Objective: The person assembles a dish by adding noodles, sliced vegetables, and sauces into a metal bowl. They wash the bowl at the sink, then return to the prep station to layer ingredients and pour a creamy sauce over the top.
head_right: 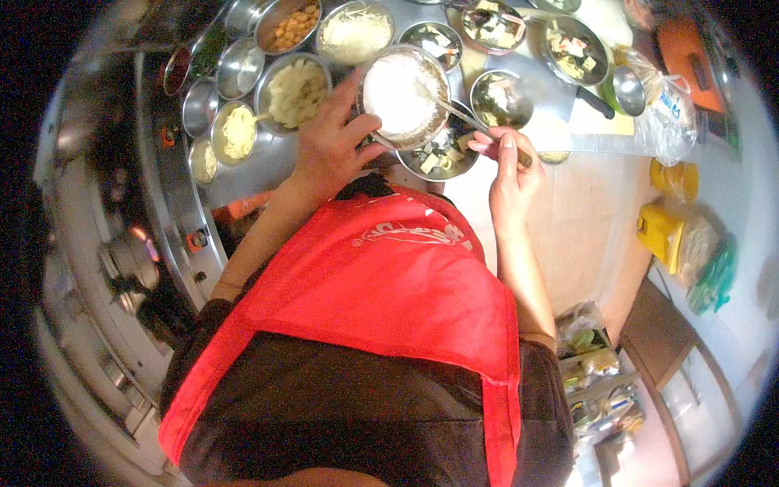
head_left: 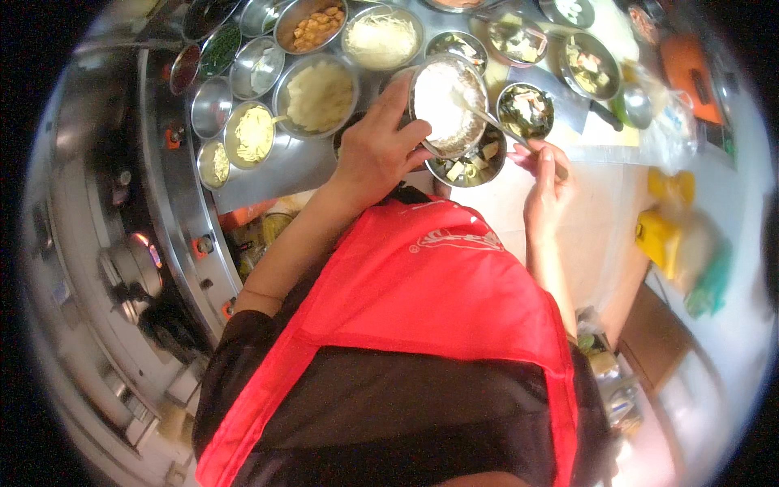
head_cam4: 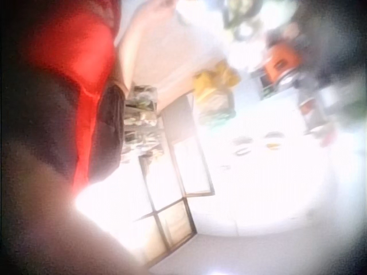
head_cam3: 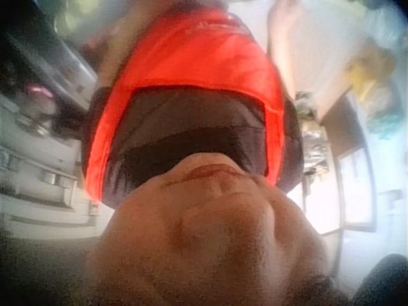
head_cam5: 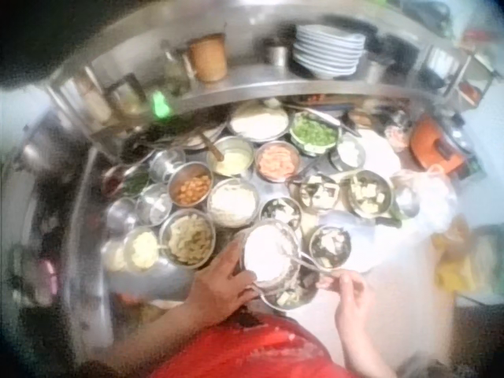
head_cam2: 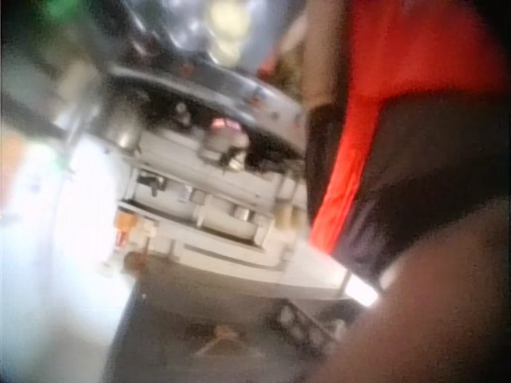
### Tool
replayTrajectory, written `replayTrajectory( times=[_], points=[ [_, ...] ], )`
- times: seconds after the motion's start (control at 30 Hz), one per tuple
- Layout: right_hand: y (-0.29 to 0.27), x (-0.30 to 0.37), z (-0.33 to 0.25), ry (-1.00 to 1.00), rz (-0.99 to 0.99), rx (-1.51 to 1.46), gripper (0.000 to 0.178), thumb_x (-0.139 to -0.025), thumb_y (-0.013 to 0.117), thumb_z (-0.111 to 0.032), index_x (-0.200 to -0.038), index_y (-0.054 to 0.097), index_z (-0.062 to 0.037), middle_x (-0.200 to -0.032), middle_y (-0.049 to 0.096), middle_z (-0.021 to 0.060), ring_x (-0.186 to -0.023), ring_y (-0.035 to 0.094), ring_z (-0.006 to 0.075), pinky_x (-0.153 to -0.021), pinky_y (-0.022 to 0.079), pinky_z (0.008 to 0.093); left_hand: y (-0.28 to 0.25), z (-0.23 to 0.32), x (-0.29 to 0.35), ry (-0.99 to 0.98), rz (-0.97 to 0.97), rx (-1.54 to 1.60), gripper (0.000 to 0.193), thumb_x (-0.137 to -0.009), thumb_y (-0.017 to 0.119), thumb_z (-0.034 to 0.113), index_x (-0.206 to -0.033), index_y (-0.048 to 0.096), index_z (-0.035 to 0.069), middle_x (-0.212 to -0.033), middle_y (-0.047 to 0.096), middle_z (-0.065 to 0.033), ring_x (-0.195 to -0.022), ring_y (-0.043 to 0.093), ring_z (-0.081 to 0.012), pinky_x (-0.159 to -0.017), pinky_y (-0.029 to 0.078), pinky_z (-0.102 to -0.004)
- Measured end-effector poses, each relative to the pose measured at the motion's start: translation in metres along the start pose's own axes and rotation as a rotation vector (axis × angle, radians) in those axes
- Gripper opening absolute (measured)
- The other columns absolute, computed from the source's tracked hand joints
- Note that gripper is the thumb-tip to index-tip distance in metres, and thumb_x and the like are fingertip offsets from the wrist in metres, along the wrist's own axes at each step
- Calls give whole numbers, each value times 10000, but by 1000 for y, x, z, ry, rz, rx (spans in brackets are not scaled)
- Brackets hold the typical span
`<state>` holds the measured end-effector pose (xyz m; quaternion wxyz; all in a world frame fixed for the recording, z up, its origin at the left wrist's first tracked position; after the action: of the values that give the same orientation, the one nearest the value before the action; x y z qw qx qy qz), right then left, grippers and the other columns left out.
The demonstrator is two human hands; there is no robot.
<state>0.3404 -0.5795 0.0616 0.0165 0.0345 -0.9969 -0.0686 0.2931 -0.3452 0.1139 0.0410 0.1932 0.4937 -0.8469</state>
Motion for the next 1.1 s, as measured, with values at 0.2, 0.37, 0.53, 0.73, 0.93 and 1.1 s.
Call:
replayTrajectory(
  times=[0.2, 0.37, 0.53, 0.73, 0.93, 1.1],
  points=[
    [-1, 9, 21, 124, 82, -113, 253, -970, 419, -149, -1002, 551, 65, -876, 646, 205, -746, 663, 245, -694, 544, 318, 8, 6, -5, 15, -28, 23, 350, -585, 795, 220, -837, 592, 86, -1348, 413, -215, -1147, 505, -363, -873, 478, -387],
    [-14, 6, 35, 279, 181, -297, 291, -967, 420, -204, -1009, 535, 60, -861, 642, 233, -720, 666, 264, -695, 552, 339, 12, 8, -7, -5, -35, 46, 348, -587, 795, 204, -845, 591, 89, -1333, 426, -215, -1147, 499, -372, -883, 471, -390],
    [-43, 5, 27, 277, 249, -377, 269, -947, 431, -201, -1028, 521, 40, -885, 635, 216, -756, 652, 265, -726, 536, 356, 25, 6, -7, -51, -56, 23, 332, -590, 781, 159, -848, 578, 109, -1335, 421, -189, -1157, 493, -336, -847, 488, -371],
    [-91, 1, -1, 54, 365, -73, 278, -951, 445, -194, -1028, 531, 58, -893, 629, 205, -789, 644, 243, -760, 530, 349, 28, 4, -10, -69, -80, 76, 330, -590, 782, 162, -846, 583, 103, -1332, 429, -174, -1144, 501, -335, -836, 492, -373],
    [-84, 9, -29, -163, 348, 77, 220, -954, 451, -96, -1013, 569, 80, -921, 630, 181, -797, 652, 252, -765, 540, 366, 30, 14, -16, 18, -66, 61, 336, -591, 777, 156, -857, 579, 102, -1333, 431, -159, -1146, 500, -338, -824, 497, -382],
    [-48, 22, -36, -152, 88, 171, 191, -942, 466, -64, -976, 588, 79, -900, 635, 167, -782, 654, 234, -747, 532, 332, 30, 22, -24, 68, -66, 101, 331, -596, 772, 147, -860, 576, 108, -1336, 423, -160, -1140, 504, -343, -825, 500, -370]
  ],
)
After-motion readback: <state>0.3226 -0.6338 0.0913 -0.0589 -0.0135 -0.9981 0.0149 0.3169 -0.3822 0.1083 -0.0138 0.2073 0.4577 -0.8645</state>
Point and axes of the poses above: each hand's wrist, its own x-axis away from the middle knuckle, its own y-axis out of the palm, z = x × y, the point moved 4 cm from there along -x, towards the middle knuckle
